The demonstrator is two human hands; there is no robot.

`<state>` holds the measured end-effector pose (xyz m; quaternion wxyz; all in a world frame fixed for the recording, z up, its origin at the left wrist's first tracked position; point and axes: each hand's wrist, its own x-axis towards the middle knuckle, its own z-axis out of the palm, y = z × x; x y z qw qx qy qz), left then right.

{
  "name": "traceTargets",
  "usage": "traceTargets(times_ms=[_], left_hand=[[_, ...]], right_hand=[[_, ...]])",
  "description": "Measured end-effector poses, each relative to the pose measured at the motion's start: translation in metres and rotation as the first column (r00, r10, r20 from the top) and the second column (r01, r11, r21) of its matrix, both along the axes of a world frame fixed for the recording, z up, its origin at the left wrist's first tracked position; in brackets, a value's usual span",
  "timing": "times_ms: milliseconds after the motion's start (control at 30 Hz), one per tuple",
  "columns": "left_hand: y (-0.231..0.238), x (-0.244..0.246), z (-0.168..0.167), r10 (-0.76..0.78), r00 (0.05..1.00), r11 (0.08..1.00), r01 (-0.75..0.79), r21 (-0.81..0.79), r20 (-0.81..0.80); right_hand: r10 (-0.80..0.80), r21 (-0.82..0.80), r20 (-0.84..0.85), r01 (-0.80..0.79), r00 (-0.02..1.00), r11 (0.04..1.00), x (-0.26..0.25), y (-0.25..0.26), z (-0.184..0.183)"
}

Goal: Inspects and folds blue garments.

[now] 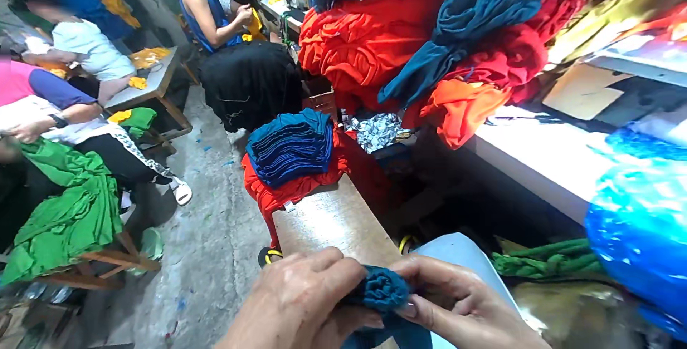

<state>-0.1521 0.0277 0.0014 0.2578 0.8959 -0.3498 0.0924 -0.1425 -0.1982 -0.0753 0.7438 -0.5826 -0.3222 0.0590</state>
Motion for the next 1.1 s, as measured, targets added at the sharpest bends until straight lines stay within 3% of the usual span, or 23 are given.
traceTargets(times_ms=[133, 233, 333, 467, 633, 767, 833, 933, 1033, 1067, 1100], left_hand=[[0.031, 0.015, 0.044, 0.001, 1.000, 0.997, -0.003, 0.074, 0.030], [0.048, 0.026, 0.088, 0.016, 1.000, 0.994, -0.017, 0.104, 0.015], [0.049, 0.028, 0.122, 0.113, 0.994, 0.989, -0.112, 0.095, -0.005], [0.052, 0.032, 0.136, 0.114, 0.993, 0.992, -0.114, -0.047, 0.000], [0.049, 0.036, 0.140, 0.129, 0.992, 0.991, -0.129, -0.018, -0.015], [0.047, 0.045, 0.130, 0.237, 0.971, 0.969, -0.234, 0.073, -0.031], [0.052, 0.058, 0.120, 0.239, 0.971, 0.970, -0.239, 0.055, 0.007], [0.056, 0.094, 0.091, 0.180, 0.980, 0.965, -0.193, 0.179, 0.090], [0.048, 0.127, 0.053, 0.287, 0.957, 0.950, -0.281, 0.135, -0.030], [0.069, 0.146, 0.031, 0.254, 0.967, 0.964, -0.252, 0.084, -0.021], [0.124, 0.182, 0.002, 0.026, 0.996, 0.992, -0.036, 0.118, 0.090]], right_hand=[[-0.137, -0.100, 0.074, 0.144, 0.988, 0.985, 0.019, -0.013, -0.016], [-0.142, -0.102, 0.029, 0.144, 0.989, 0.984, 0.032, -0.020, -0.022], [-0.196, -0.128, 0.031, 0.199, 0.980, 0.972, 0.044, -0.020, -0.026], [-0.303, -0.137, 0.004, 0.301, 0.953, 0.944, 0.054, -0.019, -0.024], [-0.368, -0.158, 0.026, 0.368, 0.929, 0.916, 0.060, -0.026, -0.024], [-0.403, -0.225, 0.011, 0.395, 0.915, 0.891, 0.066, -0.029, -0.033], [-0.383, -0.237, -0.109, 0.351, 0.917, 0.906, 0.074, -0.030, -0.037], [-0.336, -0.263, -0.296, 0.262, 0.894, 0.929, 0.095, -0.032, -0.050], [-0.347, -0.304, -0.339, 0.248, 0.874, 0.920, 0.123, -0.038, -0.072], [-0.381, -0.328, -0.321, 0.276, 0.867, 0.904, 0.131, -0.042, -0.077], [-0.420, -0.341, -0.299, 0.315, 0.857, 0.886, 0.137, -0.045, -0.081]])
